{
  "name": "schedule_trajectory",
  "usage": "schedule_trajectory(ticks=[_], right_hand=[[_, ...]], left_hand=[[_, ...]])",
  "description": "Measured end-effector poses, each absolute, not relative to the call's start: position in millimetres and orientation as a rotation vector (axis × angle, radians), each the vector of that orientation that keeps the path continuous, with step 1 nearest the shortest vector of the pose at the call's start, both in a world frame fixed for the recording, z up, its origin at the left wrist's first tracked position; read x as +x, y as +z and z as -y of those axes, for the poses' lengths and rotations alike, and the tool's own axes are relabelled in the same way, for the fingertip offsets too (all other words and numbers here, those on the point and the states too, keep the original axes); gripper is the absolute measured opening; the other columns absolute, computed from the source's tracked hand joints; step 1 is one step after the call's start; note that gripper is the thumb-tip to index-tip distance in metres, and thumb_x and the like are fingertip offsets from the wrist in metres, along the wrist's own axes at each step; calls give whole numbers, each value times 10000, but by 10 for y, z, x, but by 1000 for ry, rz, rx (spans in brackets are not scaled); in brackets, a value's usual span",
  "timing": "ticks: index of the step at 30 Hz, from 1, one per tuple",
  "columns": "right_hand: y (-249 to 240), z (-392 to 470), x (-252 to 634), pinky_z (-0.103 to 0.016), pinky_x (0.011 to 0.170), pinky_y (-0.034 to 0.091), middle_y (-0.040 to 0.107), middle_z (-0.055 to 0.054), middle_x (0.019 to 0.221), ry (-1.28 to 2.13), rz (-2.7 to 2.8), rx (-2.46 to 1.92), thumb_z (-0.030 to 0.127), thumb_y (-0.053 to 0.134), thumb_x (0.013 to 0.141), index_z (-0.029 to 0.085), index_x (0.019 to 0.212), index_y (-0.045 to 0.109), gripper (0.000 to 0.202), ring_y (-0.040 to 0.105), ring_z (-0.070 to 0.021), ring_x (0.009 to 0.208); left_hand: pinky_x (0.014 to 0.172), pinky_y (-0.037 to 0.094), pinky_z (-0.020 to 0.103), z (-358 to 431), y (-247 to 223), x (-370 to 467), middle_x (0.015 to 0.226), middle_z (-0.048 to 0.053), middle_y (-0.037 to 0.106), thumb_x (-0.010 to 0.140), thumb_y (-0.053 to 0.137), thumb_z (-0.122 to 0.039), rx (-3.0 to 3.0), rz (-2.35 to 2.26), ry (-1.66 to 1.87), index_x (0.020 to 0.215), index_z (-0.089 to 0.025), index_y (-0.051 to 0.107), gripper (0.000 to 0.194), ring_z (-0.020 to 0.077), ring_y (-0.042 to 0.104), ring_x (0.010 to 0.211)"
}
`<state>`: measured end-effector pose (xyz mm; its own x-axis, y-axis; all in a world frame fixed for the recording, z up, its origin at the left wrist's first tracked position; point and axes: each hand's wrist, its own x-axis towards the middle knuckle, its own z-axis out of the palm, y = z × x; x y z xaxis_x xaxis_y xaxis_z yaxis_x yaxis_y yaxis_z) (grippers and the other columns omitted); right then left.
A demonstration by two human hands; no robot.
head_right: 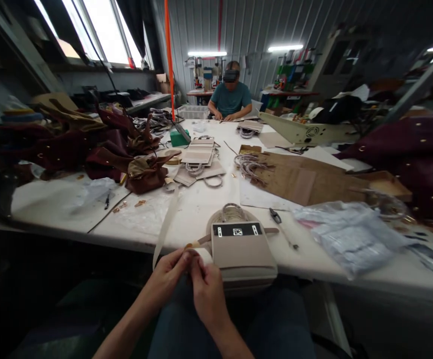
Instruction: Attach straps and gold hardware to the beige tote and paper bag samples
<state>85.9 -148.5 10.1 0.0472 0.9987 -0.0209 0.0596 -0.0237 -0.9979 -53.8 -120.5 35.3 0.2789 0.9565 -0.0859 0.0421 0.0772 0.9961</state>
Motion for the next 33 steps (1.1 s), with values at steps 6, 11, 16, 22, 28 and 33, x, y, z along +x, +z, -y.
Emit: schedule_trajectory(ticks=[6,11,16,22,28,33], right_hand=[[326,1598,1429,-290,675,521,752,-44,828,451,1607,-1381,414,694,1085,214,966,776,247,657,-166,682],[623,1531,1813,-281,680,608,790,-73,1102,83,1676,-1347,374,844,999,233,1345,710,397,641,-126,651],[652,1437,1917,-296,862,639,806,-70,1124,106,1794,-1243,194,712,1068,247,1156,790,129,776,-181,944],[496,1386,2064,-293,652,546,774,-43,921,448,1574,-1451,373,719,1063,226,948,767,193,692,-179,761],[171,1209,2163,-330,624,511,748,-31,727,810,1263,-1613,598,743,997,207,955,799,398,652,-210,652],[115,900,2201,-357,733,510,784,-58,824,319,1307,-1700,512,713,1025,199,907,806,348,671,-211,707]], left_hand=[[616,467,281,1128,429,-450,812,43,738,1026,620,-677,1209,-1147,905,973,-159,769,542,164,604,638],[525,305,249,1064,423,-321,597,-36,569,1047,587,-630,1305,-1177,798,881,-189,679,480,118,428,512],[579,349,264,1052,501,-190,592,-47,558,1069,551,-567,1384,-1129,750,947,-196,700,418,142,478,555],[634,384,306,1000,693,-198,650,-3,640,1037,558,-422,1557,-1176,537,753,-204,657,372,174,561,613],[652,328,335,656,730,-67,651,24,640,964,560,-332,1808,-1232,342,648,-203,625,348,187,545,656],[627,327,347,168,678,219,525,6,552,968,619,-509,1823,-1300,372,601,-199,670,483,180,509,588]])
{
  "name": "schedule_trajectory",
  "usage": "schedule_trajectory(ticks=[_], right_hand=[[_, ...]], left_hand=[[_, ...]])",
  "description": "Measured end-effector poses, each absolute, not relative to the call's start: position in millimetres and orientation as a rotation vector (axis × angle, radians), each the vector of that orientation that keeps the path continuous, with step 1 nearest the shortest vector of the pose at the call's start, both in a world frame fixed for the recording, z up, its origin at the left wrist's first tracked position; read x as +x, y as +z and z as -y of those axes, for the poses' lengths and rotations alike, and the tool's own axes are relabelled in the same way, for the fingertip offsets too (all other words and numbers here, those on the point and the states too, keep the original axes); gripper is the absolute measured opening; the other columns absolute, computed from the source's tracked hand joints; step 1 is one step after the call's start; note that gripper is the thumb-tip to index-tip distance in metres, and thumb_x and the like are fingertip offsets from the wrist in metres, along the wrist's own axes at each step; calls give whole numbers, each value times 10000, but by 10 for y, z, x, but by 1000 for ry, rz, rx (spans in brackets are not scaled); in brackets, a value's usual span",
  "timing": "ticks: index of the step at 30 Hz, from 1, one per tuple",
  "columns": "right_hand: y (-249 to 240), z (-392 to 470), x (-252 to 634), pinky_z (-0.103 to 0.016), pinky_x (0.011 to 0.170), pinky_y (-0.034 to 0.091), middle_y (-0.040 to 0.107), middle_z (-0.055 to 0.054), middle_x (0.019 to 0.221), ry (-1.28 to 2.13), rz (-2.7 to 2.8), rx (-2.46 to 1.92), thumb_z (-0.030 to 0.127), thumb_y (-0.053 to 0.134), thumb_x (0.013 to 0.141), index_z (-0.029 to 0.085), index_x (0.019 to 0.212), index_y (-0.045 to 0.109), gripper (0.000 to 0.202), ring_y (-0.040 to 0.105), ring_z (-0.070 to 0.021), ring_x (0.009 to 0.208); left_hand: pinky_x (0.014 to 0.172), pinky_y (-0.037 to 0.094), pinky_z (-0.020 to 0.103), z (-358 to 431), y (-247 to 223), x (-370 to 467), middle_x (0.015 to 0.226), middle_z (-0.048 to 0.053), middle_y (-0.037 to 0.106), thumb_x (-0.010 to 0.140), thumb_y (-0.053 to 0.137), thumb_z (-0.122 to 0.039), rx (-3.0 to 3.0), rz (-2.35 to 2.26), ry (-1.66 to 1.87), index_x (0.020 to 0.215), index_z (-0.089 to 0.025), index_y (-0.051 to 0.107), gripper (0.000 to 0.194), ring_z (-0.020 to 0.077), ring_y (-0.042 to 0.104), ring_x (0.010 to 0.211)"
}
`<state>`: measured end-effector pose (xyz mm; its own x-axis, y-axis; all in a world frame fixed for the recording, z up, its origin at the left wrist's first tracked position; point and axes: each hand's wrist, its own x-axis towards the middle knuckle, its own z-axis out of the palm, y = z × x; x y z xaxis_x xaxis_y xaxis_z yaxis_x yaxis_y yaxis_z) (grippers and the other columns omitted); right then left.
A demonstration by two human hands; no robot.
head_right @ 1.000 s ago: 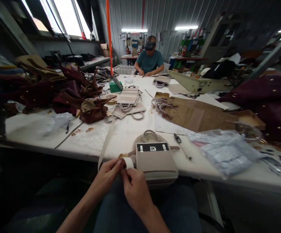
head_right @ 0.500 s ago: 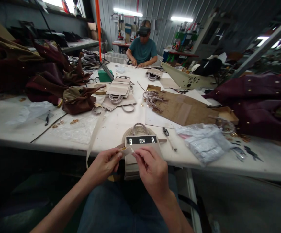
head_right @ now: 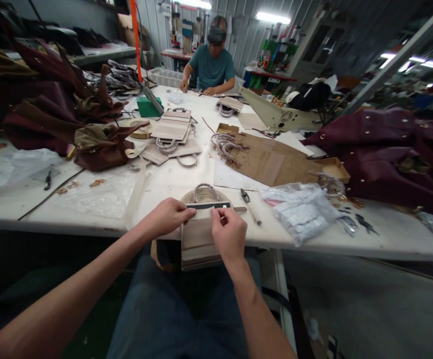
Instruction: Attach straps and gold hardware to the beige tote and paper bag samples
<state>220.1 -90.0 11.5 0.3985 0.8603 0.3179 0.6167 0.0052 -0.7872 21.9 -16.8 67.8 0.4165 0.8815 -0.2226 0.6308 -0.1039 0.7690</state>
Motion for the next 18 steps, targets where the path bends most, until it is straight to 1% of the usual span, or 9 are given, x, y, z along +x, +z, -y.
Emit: schedule_trajectory(ticks=[1,3,8,10,14,18], right_hand=[[101,845,2210,-360,751,504,791,-65,862,228,1353,-1719,476,696,1037,200,904,803,325,676,-213,729],[54,770,2231,-363,764,489,791,-69,906,105,1422,-1763,423,666,1056,208,907,796,292,677,-218,761],[-74,758,2262,-358,755,465,778,-68,920,25,1474,-1795,406,651,1073,229,941,800,266,670,-227,790],[-96,775,2255,-357,743,452,773,-69,938,0,1501,-1802,401,646,1076,238,951,807,261,663,-229,805],[-104,784,2220,-356,753,451,764,-65,962,-8,1517,-1799,372,629,1083,239,954,803,254,655,-221,815],[-96,766,2219,-361,761,463,758,-72,956,-3,1543,-1804,358,623,1080,239,922,792,261,657,-231,828]], left_hand=[[621,323,350,83,679,282,517,8,548,947,646,-483,1848,-1346,370,593,-198,677,455,181,509,586],[611,324,351,-44,687,393,546,22,591,907,679,-426,1888,-1418,348,609,-198,702,376,188,531,597],[608,342,358,-133,647,494,604,53,659,828,694,-366,1999,-1519,240,695,-205,779,226,210,563,596],[609,350,360,-122,605,474,632,67,687,821,687,-373,2013,-1537,211,719,-210,802,224,220,586,607],[607,367,365,-106,554,440,705,96,747,848,661,-420,2008,-1547,195,760,-216,835,282,240,634,640],[617,398,371,-111,545,451,791,124,799,850,653,-413,2051,-1565,180,789,-220,850,282,270,694,699]])
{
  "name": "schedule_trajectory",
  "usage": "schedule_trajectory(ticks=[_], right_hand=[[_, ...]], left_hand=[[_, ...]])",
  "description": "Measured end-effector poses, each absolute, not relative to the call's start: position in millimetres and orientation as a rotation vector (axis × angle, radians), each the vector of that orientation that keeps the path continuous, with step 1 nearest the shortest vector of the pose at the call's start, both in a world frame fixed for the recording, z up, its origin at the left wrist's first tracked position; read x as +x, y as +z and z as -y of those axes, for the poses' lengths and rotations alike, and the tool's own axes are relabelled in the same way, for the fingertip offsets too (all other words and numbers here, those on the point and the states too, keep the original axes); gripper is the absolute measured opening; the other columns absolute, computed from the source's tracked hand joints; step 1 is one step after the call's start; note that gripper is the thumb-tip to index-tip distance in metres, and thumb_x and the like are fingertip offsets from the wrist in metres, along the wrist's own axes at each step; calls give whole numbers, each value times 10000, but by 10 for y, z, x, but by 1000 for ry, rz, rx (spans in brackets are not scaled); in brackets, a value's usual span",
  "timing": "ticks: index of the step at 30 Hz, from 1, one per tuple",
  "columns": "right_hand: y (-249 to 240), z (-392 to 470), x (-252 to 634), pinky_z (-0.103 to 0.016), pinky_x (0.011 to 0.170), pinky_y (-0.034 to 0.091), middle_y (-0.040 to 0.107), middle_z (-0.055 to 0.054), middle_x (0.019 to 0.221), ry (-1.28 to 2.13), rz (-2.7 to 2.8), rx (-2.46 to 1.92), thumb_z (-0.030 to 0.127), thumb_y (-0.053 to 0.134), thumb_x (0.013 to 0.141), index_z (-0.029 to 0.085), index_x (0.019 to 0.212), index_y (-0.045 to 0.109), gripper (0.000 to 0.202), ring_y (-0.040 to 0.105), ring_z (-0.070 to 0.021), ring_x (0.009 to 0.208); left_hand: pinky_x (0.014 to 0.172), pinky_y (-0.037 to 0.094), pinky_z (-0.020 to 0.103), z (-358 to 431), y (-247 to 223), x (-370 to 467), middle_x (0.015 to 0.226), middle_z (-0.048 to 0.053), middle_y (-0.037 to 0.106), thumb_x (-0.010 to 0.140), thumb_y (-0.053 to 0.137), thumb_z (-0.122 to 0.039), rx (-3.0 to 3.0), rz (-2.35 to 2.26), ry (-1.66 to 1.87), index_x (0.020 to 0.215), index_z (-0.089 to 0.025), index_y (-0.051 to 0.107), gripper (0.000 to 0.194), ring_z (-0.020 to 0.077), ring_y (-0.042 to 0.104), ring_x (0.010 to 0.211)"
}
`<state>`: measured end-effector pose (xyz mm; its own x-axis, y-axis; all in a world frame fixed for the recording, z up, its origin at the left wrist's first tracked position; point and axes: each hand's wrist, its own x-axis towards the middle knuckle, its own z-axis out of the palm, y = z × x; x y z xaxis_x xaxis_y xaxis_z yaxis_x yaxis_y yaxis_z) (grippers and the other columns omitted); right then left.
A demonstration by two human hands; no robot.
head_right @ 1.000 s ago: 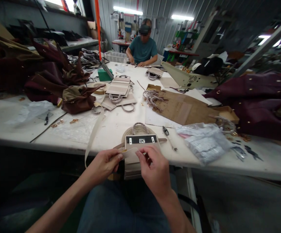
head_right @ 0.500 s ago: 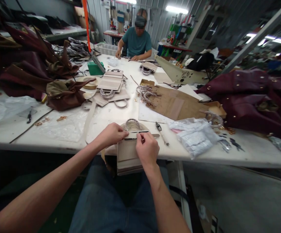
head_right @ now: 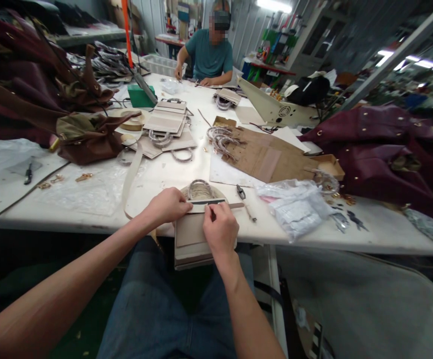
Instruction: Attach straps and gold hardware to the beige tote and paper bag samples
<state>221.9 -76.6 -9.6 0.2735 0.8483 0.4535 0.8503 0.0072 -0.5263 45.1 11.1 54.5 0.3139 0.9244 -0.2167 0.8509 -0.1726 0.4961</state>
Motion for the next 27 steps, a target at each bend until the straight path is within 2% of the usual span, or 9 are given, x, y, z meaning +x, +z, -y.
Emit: schedule_trajectory(ticks=[3,5,7,9,11,17,23,25,27], right_hand=[[-79,743,2255,-373,778,496,761,-77,959,20,1483,-1826,383,713,1028,227,979,787,179,665,-243,826],[-69,730,2277,-381,772,523,750,-65,936,17,1349,-1831,400,833,936,197,1133,772,290,666,-243,794],[-70,724,2277,-377,754,543,742,-49,919,65,1329,-1753,383,857,916,183,1191,766,353,664,-228,761],[-82,723,2252,-365,769,562,761,-54,950,168,1469,-1625,358,770,994,211,1107,815,190,685,-214,783],[-96,718,2219,-363,801,574,782,-62,979,220,1591,-1562,339,698,1044,243,1011,859,190,711,-217,840],[-49,663,2198,-377,764,569,780,-62,881,209,1613,-1622,313,738,991,239,948,893,177,695,-219,766],[16,596,2246,-332,651,505,765,-44,841,254,1675,-1702,347,737,970,254,797,853,228,667,-199,711],[12,576,2250,-327,637,490,756,-38,823,232,1692,-1752,359,736,965,251,738,817,264,647,-192,690],[-4,586,2233,-329,666,508,753,-38,827,208,1704,-1777,352,726,974,249,726,800,279,650,-190,701]], left_hand=[[654,461,365,-113,534,460,864,144,829,852,659,-415,2062,-1588,166,829,-225,861,279,300,749,784],[691,505,363,-108,525,464,901,153,840,856,662,-422,2057,-1605,160,855,-228,865,281,315,774,839],[721,532,362,-100,518,468,924,156,846,859,665,-422,2049,-1620,156,871,-232,864,276,323,787,878],[731,540,360,-90,514,469,933,155,847,860,663,-416,2047,-1617,157,879,-234,858,267,323,791,890],[727,535,359,-77,518,457,933,156,844,870,656,-418,2048,-1610,160,885,-230,851,271,321,789,886],[657,435,353,-44,570,344,820,136,793,880,666,-439,2033,-1507,187,801,-206,817,289,287,711,785],[611,300,335,21,557,398,554,13,540,882,658,-276,2020,-1174,445,595,-175,687,305,172,475,635],[611,311,314,111,714,359,571,2,534,902,647,-293,1926,-1084,572,628,-165,704,308,159,461,641],[613,347,287,227,994,215,621,4,578,950,639,-410,1807,-1045,730,733,-165,761,350,161,492,657]])
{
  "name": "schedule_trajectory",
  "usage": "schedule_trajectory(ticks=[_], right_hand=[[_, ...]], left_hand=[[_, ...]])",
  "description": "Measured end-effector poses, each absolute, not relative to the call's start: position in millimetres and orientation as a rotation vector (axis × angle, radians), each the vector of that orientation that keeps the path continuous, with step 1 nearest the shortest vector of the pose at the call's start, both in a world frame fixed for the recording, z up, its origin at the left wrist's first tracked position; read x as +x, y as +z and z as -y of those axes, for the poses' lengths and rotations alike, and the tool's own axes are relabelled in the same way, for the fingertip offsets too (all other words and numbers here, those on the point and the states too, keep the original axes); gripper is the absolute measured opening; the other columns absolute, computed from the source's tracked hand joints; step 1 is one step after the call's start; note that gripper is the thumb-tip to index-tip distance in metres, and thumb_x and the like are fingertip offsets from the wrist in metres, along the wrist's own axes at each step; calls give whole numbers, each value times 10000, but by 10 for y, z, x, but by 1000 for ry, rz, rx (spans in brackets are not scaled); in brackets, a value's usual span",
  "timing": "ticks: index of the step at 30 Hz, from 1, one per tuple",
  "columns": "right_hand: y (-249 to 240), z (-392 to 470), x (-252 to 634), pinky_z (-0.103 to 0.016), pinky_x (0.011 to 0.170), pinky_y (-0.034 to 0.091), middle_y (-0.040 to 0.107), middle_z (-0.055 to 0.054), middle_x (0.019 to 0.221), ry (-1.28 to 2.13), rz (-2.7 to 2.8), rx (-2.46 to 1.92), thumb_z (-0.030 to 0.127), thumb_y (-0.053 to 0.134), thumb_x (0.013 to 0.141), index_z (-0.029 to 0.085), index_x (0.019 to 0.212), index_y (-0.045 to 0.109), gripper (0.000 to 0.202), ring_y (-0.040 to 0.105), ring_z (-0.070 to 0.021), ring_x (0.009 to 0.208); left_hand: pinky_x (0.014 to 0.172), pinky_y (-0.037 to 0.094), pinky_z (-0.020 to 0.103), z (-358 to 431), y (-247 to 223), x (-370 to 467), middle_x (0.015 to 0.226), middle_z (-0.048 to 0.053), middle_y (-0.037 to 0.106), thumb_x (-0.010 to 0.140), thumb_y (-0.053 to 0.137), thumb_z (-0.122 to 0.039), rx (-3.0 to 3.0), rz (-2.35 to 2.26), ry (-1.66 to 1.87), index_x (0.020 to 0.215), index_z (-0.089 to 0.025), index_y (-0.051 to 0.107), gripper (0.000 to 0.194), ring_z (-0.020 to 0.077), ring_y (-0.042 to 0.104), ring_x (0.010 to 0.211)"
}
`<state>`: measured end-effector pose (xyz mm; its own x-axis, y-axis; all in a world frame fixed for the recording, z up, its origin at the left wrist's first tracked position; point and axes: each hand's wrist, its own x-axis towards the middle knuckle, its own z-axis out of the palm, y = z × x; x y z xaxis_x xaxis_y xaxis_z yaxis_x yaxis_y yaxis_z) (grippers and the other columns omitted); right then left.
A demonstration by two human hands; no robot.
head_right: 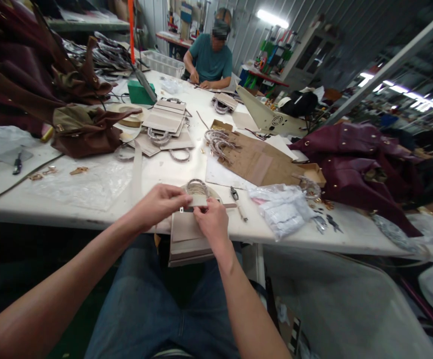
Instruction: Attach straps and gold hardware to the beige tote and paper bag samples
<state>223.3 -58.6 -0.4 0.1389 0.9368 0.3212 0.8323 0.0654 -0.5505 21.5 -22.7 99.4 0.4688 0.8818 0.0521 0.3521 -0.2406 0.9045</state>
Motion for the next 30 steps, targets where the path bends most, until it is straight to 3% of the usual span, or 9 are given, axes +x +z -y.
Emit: schedule_trajectory(ticks=[2,5,8,11,17,20,22,26,30], right_hand=[[-31,640,2193,-337,747,549,783,-63,947,151,1718,-1747,328,683,1020,244,834,839,257,693,-203,800],[-86,794,2123,-389,958,577,784,-122,1323,-13,1785,-1686,293,598,1097,245,1155,863,276,709,-258,1106],[-131,960,2111,-498,1060,535,769,-111,1462,-157,1877,-1711,310,608,1109,265,1357,804,319,648,-326,1224],[-98,1048,2183,-569,1047,511,762,-105,1501,-164,1966,-1724,358,634,1102,267,1424,773,362,635,-370,1228],[350,968,2328,-527,1106,563,838,-113,1341,232,1763,-1542,423,608,1114,251,1252,864,337,734,-323,1233],[531,909,2262,-421,878,635,864,-111,1223,693,1643,-1491,549,715,1028,238,1229,871,402,793,-286,1022],[555,886,2199,-355,719,597,871,-82,1035,905,1605,-1493,569,802,946,220,1150,883,412,757,-238,817],[480,807,2138,-328,679,531,804,-25,798,806,1585,-1513,490,809,948,210,911,864,288,680,-196,702],[388,612,2152,-372,855,559,835,-47,957,506,1871,-1441,314,682,1036,232,937,839,203,742,-234,898]], left_hand=[[591,340,273,341,1289,-15,625,1,566,966,647,-529,1743,-1206,960,794,-185,776,405,165,495,652],[525,274,266,498,1450,-353,586,-15,517,974,657,-584,1600,-1369,1122,827,-206,748,416,150,431,578],[514,308,260,681,1163,-486,581,-21,552,1005,628,-555,1457,-1305,996,791,-209,686,411,134,442,532],[604,466,271,906,707,-408,694,35,715,1012,605,-531,1318,-1230,877,778,-198,679,414,156,603,600],[536,472,281,1207,293,-15,674,36,747,1025,574,-511,1187,-1297,854,785,-203,681,404,155,621,495],[500,449,287,1193,338,134,612,9,711,1043,543,-490,1179,-1337,859,762,-217,656,408,149,565,427],[524,455,292,1166,373,202,634,16,730,1053,532,-482,1219,-1343,860,771,-218,663,407,157,583,452],[640,460,300,1156,376,302,675,41,757,1068,543,-497,1316,-1413,871,769,-219,679,430,198,678,620],[709,433,321,1241,349,401,731,69,763,1091,522,-459,1418,-1560,831,799,-233,674,399,238,708,734]])
